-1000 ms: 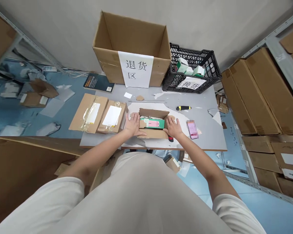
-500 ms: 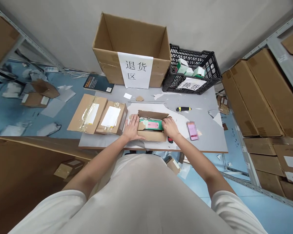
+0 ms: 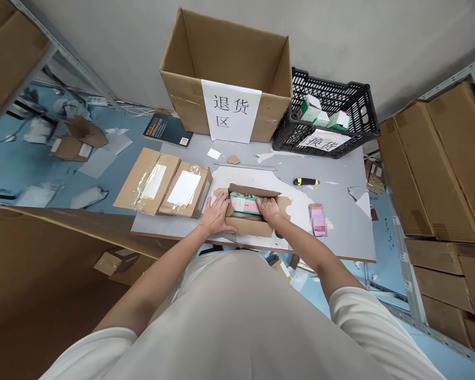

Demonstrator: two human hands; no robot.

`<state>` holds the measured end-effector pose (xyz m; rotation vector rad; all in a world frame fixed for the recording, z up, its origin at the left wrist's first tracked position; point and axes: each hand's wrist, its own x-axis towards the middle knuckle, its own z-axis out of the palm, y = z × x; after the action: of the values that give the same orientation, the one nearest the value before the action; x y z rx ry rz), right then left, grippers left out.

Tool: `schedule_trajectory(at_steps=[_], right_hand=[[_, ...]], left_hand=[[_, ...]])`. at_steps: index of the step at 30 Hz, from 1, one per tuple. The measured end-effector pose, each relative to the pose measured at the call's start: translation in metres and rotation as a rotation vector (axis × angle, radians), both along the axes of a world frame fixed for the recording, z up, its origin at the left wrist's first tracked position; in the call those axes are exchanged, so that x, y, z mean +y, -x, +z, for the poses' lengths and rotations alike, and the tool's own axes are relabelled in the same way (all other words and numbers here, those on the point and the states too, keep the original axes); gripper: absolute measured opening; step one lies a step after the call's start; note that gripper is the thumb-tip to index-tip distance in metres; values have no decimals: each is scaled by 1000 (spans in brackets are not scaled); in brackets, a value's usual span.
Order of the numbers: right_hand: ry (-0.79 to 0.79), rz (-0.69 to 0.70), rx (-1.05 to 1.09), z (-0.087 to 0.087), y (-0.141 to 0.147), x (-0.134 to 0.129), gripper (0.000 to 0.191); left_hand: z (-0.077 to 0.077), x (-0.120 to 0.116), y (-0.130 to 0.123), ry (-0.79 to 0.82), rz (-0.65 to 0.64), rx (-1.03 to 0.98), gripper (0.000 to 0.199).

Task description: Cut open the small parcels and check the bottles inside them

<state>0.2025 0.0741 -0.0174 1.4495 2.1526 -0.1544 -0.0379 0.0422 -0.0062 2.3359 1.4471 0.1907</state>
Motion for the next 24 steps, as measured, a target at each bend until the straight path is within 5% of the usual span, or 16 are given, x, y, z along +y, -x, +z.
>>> schedule_trajectory(at_steps=[6, 14, 19, 24], right_hand=[[-36, 36, 119, 16, -11, 2, 42], [-187, -42, 891, 35, -47, -10, 63], [-325, -134, 1144, 37, -29, -12, 60], [-268, -193, 1086, 38, 3, -17, 37]], left_hand=[[-8, 1, 3, -6, 54, -35, 104], [-8, 4, 2, 11, 38, -80, 103], [-8, 4, 1, 6, 42, -67, 104], [-9, 6, -1, 0, 44, -43, 103]])
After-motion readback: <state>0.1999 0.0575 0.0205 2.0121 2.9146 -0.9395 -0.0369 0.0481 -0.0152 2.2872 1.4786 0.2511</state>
